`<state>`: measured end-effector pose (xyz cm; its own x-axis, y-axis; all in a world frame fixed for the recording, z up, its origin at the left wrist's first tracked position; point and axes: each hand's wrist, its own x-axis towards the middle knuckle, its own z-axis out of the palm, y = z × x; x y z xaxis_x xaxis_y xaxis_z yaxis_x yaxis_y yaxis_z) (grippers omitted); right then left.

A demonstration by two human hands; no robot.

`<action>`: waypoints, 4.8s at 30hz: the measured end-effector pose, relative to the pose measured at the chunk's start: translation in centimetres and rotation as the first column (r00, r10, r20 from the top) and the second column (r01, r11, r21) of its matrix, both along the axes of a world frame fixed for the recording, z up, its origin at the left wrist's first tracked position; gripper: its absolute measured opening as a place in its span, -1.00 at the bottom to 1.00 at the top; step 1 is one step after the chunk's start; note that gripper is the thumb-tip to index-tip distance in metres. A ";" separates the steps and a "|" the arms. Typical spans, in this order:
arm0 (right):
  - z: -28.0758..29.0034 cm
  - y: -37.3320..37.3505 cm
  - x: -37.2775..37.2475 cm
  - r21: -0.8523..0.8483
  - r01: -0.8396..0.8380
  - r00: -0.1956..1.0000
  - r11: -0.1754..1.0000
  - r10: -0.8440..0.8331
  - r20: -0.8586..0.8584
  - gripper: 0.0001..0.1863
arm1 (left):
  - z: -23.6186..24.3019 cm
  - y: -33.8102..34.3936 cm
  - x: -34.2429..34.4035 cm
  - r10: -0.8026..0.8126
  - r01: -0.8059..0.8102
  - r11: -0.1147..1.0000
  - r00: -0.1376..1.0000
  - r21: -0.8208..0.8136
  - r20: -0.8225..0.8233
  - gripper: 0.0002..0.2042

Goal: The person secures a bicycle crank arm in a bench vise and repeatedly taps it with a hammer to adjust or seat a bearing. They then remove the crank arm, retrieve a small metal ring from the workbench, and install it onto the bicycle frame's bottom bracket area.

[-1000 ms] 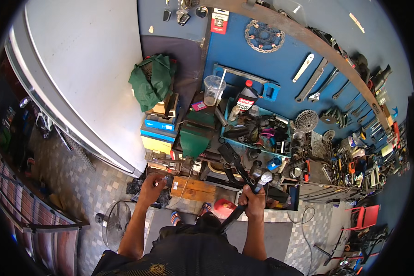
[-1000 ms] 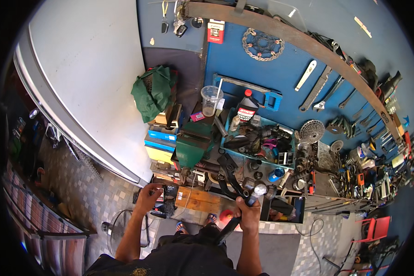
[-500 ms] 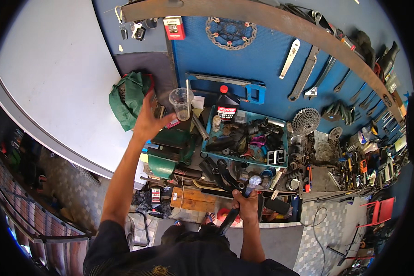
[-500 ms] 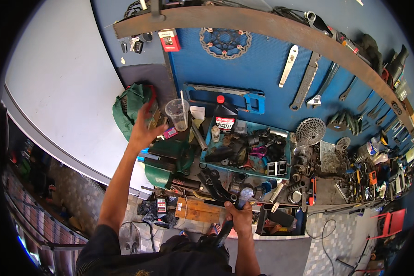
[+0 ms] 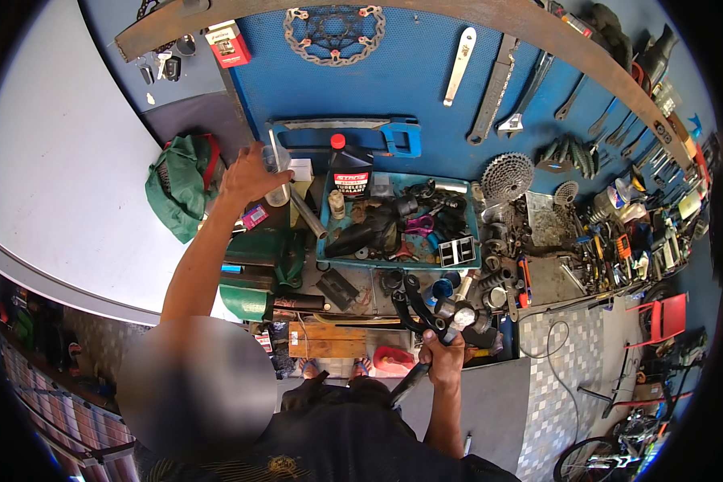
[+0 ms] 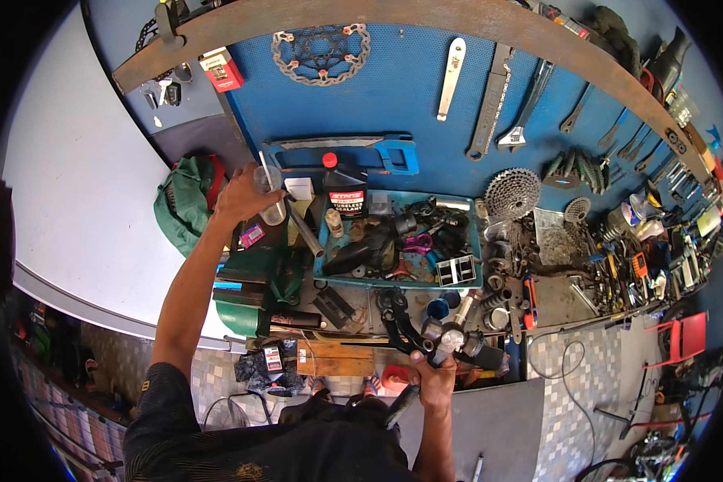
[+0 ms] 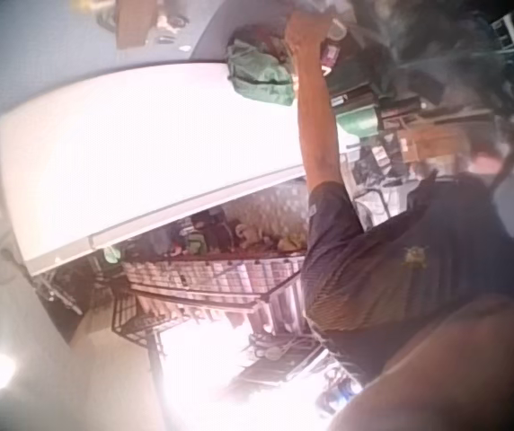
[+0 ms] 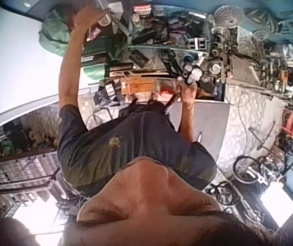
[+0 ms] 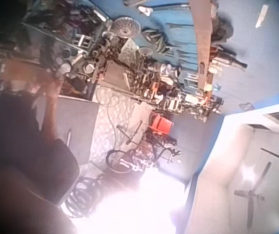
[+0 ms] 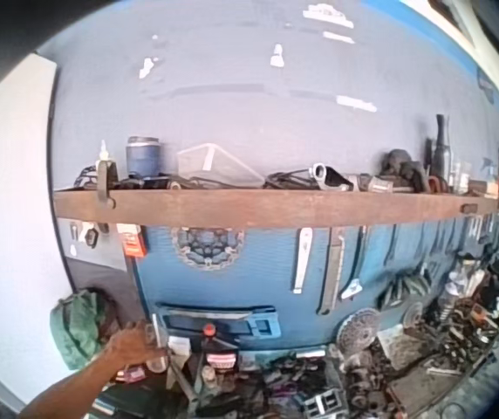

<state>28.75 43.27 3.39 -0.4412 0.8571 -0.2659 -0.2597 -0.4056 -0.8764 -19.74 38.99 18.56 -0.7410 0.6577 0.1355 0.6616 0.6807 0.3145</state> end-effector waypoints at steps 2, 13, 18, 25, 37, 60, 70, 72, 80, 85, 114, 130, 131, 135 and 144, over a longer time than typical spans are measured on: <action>0.0 0.1 0.4 -0.001 0.037 0.999 0.999 -0.037 -0.004 -0.80 | 0.4 0.7 0.8 -0.088 0.087 0.993 0.996 0.074 0.003 0.00; 0.1 1.2 2.0 0.028 0.063 0.998 0.998 -0.062 -0.024 -0.80 | -6.1 14.2 13.9 -0.547 0.611 0.771 0.780 -0.181 0.305 0.21; 1.1 1.6 2.9 0.051 0.021 0.998 0.998 -0.018 -0.059 -0.74 | -9.3 17.5 16.9 -0.513 0.575 0.784 0.813 -0.235 0.276 0.34; 1.9 1.8 1.2 0.025 -0.045 0.992 0.999 0.047 -0.116 -0.80 | -6.9 14.8 15.3 -0.561 0.577 0.799 0.817 -0.172 0.137 0.19; 1.8 5.7 -15.9 0.144 -0.290 0.950 0.946 0.267 0.161 -0.79 | -5.6 -4.4 -4.5 -0.295 0.282 0.953 0.948 0.111 0.119 -0.68; 10.3 2.3 -26.6 0.394 -0.303 0.951 0.868 0.246 0.189 -0.79 | -2.5 -12.0 -3.0 -0.401 0.142 0.850 0.799 0.507 0.449 -0.68; 14.3 -1.8 -24.5 0.400 -0.367 0.925 0.840 0.373 0.067 -0.81 | 1.8 -17.1 1.4 -0.466 0.092 0.764 0.762 0.638 0.449 -0.68; 13.3 -1.7 -22.9 0.352 -0.379 0.919 0.856 0.392 0.038 -0.81 | 0.4 -19.4 1.5 -0.447 0.015 0.762 0.736 0.647 0.508 -0.70; 5.5 1.6 -18.0 0.076 -0.570 0.820 0.818 0.573 -0.009 -0.79 | -5.1 -24.6 3.5 -0.385 -0.128 0.768 0.691 0.628 0.611 -0.74; 2.3 2.7 -18.2 -0.030 -0.660 0.748 0.750 0.653 -0.119 -0.65 | -5.2 -24.0 4.7 -0.380 0.004 0.778 0.798 0.628 0.467 -0.73; -5.0 4.6 -26.2 -0.176 -0.848 0.504 0.500 0.660 -0.556 -0.53 | -6.8 -15.5 2.0 -0.440 0.384 0.868 0.889 0.315 0.129 -0.81; -5.9 3.3 -27.4 -0.254 -0.704 0.680 0.663 0.525 -0.512 -0.51 | -6.0 -13.9 2.1 -0.490 0.464 0.870 0.852 0.165 0.187 -0.71; -6.1 3.2 -27.3 -0.265 -0.691 0.692 0.673 0.509 -0.512 -0.51 | -6.1 -13.8 2.1 -0.487 0.460 0.872 0.853 0.168 0.188 -0.72; -6.7 2.9 -26.6 -0.223 -0.671 0.698 0.707 0.502 -0.510 -0.54 | -6.5 -13.4 2.1 -0.491 0.460 0.866 0.855 0.194 0.165 -0.74; -6.9 2.1 -25.6 -0.292 -0.622 0.732 0.726 0.408 -0.546 -0.56 | -6.0 -15.3 2.7 -0.390 0.301 0.864 0.907 0.404 0.160 -0.81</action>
<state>3.15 45.40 -3.51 -0.9301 0.2955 -0.2181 -0.1808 -0.8853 -0.4284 -17.04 23.68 12.52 -0.5144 0.8140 0.2697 0.7115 0.2296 0.6641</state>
